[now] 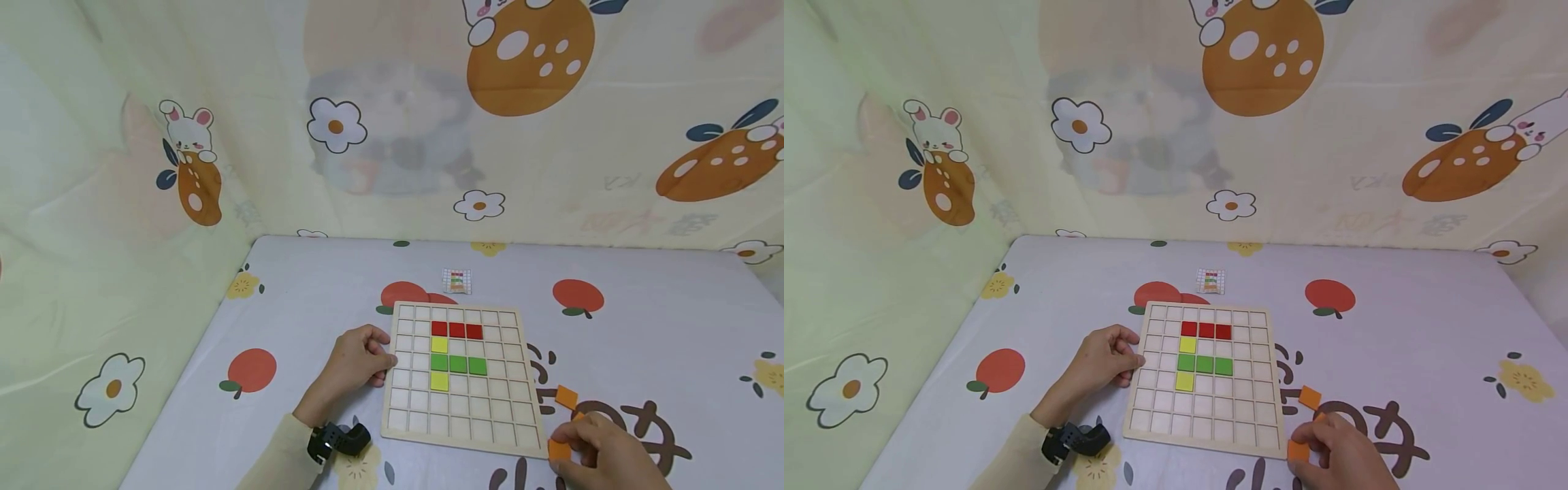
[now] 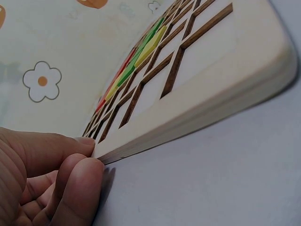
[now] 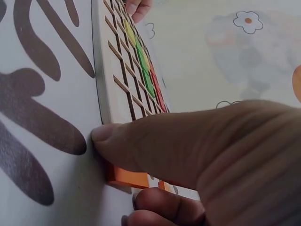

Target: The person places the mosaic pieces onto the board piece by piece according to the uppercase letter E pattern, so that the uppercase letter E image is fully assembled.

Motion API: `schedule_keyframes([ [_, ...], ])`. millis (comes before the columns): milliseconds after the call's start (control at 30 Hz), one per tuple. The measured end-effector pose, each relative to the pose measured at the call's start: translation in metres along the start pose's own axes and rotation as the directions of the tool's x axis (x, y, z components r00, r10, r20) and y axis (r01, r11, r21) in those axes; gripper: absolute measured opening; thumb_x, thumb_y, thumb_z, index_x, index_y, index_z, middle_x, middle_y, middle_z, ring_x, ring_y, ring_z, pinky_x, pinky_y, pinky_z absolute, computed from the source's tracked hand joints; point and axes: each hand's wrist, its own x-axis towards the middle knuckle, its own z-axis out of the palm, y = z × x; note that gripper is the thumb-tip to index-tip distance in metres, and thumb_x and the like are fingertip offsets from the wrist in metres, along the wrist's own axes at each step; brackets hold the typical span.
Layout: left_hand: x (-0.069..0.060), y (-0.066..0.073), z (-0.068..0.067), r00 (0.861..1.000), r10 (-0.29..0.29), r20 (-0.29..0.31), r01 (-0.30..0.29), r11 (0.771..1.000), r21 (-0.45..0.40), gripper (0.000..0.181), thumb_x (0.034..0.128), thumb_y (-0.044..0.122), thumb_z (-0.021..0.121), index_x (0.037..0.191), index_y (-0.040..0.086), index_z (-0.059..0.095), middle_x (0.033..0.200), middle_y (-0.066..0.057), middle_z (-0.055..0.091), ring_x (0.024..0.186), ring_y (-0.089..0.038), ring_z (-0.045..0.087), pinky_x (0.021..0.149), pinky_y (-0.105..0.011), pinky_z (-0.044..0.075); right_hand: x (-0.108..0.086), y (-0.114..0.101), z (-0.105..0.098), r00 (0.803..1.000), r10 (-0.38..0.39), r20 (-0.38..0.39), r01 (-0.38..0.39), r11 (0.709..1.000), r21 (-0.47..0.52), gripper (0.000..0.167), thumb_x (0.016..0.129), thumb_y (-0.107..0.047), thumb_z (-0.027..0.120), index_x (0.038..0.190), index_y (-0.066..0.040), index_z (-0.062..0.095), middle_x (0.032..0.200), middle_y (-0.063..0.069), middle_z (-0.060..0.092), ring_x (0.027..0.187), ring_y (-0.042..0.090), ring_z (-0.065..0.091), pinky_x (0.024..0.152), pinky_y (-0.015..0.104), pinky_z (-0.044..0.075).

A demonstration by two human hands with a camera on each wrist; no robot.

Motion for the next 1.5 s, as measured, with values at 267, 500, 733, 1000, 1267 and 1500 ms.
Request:
schedule_keyframes([
  [267,-0.001,0.0,0.0,1.0,0.008,-0.001,-0.008,1.0,0.007,0.028,0.0893,0.003,0.079,0.113,0.002,0.064,0.079,-0.006,0.064,0.052,-0.011,0.061,0.052,-0.026,0.059,-0.005,-0.002,0.001,0.999,0.036,-0.024,-0.033,0.995,0.096,0.025,0.081,-0.006,0.087,0.101,-0.011,0.074,0.078,-0.003,0.061,0.064,0.013,0.051,0.054,0.022,0.044],
  [500,-0.001,0.0,0.0,1.0,0.012,-0.003,-0.012,1.0,0.011,0.029,0.0892,0.003,0.079,0.114,0.002,0.064,0.079,-0.006,0.064,0.052,-0.011,0.061,0.053,-0.026,0.059,-0.008,-0.003,-0.003,0.999,0.006,-0.053,0.002,0.989,0.149,0.016,0.087,-0.008,0.083,0.101,-0.01,0.075,0.084,-0.004,0.07,0.063,0.009,0.055,0.057,0.021,0.049],
  [733,0.0,-0.001,0.0,1.0,0.013,-0.004,-0.013,1.0,0.014,0.028,0.0894,0.004,0.079,0.113,0.002,0.064,0.079,-0.006,0.064,0.052,-0.011,0.062,0.052,-0.027,0.059,-0.008,-0.003,-0.005,0.998,0.017,-0.057,-0.004,0.977,0.215,0.031,0.083,-0.006,0.085,0.112,-0.005,0.075,0.087,0.0,0.067,0.066,0.009,0.058,0.061,0.02,0.051],
  [1000,-0.001,-0.001,0.0,1.0,0.01,-0.007,-0.01,1.0,0.019,0.028,0.0895,0.004,0.079,0.113,0.002,0.064,0.079,-0.006,0.064,0.052,-0.011,0.062,0.053,-0.027,0.06,-0.004,0.002,-0.005,0.995,-0.057,-0.078,0.064,0.994,0.088,0.037,0.075,-0.003,0.088,0.11,-0.007,0.078,0.084,-0.001,0.059,0.069,0.005,0.054,0.062,0.019,0.053],
  [1267,-0.002,0.002,0.002,1.0,0.002,-0.011,-0.002,1.0,0.026,0.028,0.0893,0.003,0.08,0.113,0.002,0.064,0.079,-0.006,0.064,0.052,-0.011,0.062,0.053,-0.026,0.059,-0.001,-0.001,-0.008,0.991,-0.091,-0.096,0.086,0.995,-0.057,0.028,0.075,-0.013,0.092,0.1,-0.011,0.079,0.077,-0.003,0.051,0.066,0.005,0.045,0.055,0.02,0.039],
  [1500,-0.002,0.001,0.001,1.0,0.003,-0.009,-0.003,1.0,0.018,0.029,0.089,0.004,0.08,0.113,0.001,0.064,0.079,-0.007,0.063,0.052,-0.011,0.061,0.053,-0.026,0.059,0.0,-0.023,-0.012,0.995,-0.062,-0.08,0.064,0.998,0.014,0.031,0.078,-0.018,0.091,0.104,-0.008,0.078,0.077,-0.003,0.055,0.072,0.009,0.049,0.058,0.02,0.042],
])
